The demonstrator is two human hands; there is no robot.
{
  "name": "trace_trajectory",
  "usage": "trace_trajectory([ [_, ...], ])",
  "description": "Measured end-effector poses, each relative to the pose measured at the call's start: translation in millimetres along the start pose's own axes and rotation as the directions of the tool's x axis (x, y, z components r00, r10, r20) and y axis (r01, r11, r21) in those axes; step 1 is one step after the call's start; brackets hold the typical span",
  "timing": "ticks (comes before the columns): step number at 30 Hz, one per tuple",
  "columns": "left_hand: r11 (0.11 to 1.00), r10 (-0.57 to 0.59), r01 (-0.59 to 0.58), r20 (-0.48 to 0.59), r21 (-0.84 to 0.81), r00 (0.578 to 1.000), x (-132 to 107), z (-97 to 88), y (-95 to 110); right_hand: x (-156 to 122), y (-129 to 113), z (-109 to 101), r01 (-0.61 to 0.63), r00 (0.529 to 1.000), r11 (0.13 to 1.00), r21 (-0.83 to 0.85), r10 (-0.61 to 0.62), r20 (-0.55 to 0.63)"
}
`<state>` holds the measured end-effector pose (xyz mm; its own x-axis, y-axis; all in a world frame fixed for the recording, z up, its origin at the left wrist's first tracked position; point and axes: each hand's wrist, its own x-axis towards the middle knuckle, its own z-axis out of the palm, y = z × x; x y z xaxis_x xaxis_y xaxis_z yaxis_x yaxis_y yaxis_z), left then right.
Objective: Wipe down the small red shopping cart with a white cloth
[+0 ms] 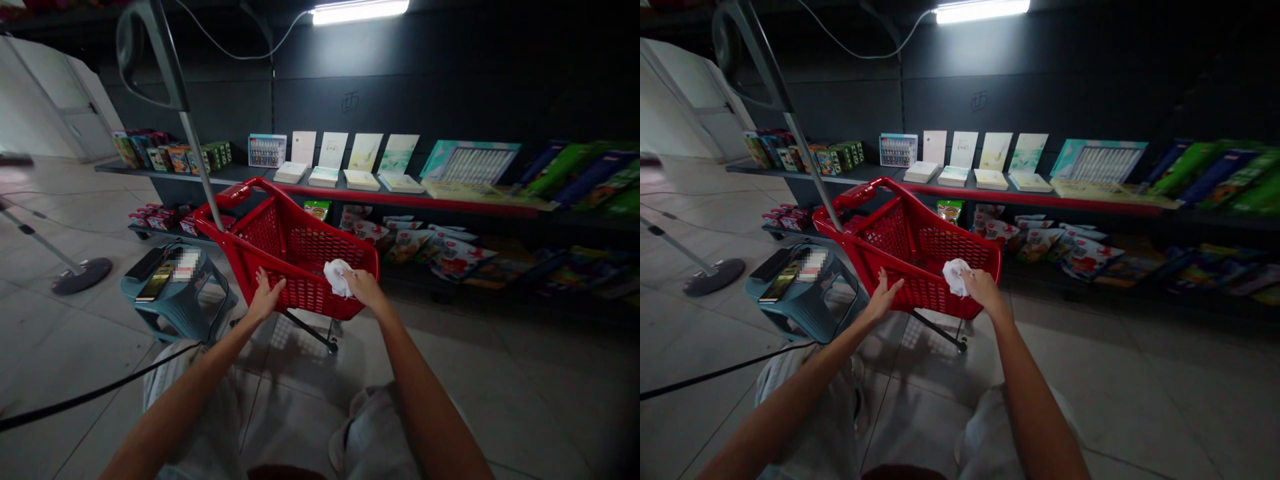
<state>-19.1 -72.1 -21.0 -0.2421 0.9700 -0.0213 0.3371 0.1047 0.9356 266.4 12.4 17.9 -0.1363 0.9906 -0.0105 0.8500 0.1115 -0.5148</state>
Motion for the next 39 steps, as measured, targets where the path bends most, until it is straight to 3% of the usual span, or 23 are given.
trace_trajectory([
  [5,0.999,0.034,-0.034,-0.041,-0.009,0.999,4,-2.1,-4,-4,-5,-4,0.079,0.993,0.992,0.094,-0.087,0.080],
  [10,0.996,0.081,-0.080,-0.017,0.025,0.997,2,-5.6,-6,-7,-6,-4,0.106,0.978,0.973,0.203,-0.139,0.153],
  [16,0.996,0.092,-0.092,-0.036,0.014,0.995,7,-8.4,-4,-13,-3,1,0.162,0.964,0.951,0.265,-0.210,0.164],
  [21,0.996,0.090,-0.086,-0.107,0.034,0.990,6,-5.7,2,-21,-5,8,0.280,0.952,0.921,0.272,-0.303,0.045],
  [26,0.980,0.184,-0.177,-0.085,0.086,0.979,-11,15.9,9,-33,-13,12,0.310,0.948,0.873,0.376,-0.312,-0.055],
  [30,0.984,0.170,-0.167,-0.063,0.055,0.983,-20,33.0,19,-38,-24,17,0.445,0.890,0.785,0.431,-0.440,-0.117],
  [35,0.998,0.066,-0.065,-0.104,0.009,0.992,-14,37.8,32,-42,-42,31,0.494,0.866,0.790,0.362,-0.482,-0.131],
  [39,0.995,0.095,-0.091,-0.174,0.034,0.980,-2,38.2,32,-51,-58,37,0.522,0.851,0.771,0.365,-0.501,-0.158],
])
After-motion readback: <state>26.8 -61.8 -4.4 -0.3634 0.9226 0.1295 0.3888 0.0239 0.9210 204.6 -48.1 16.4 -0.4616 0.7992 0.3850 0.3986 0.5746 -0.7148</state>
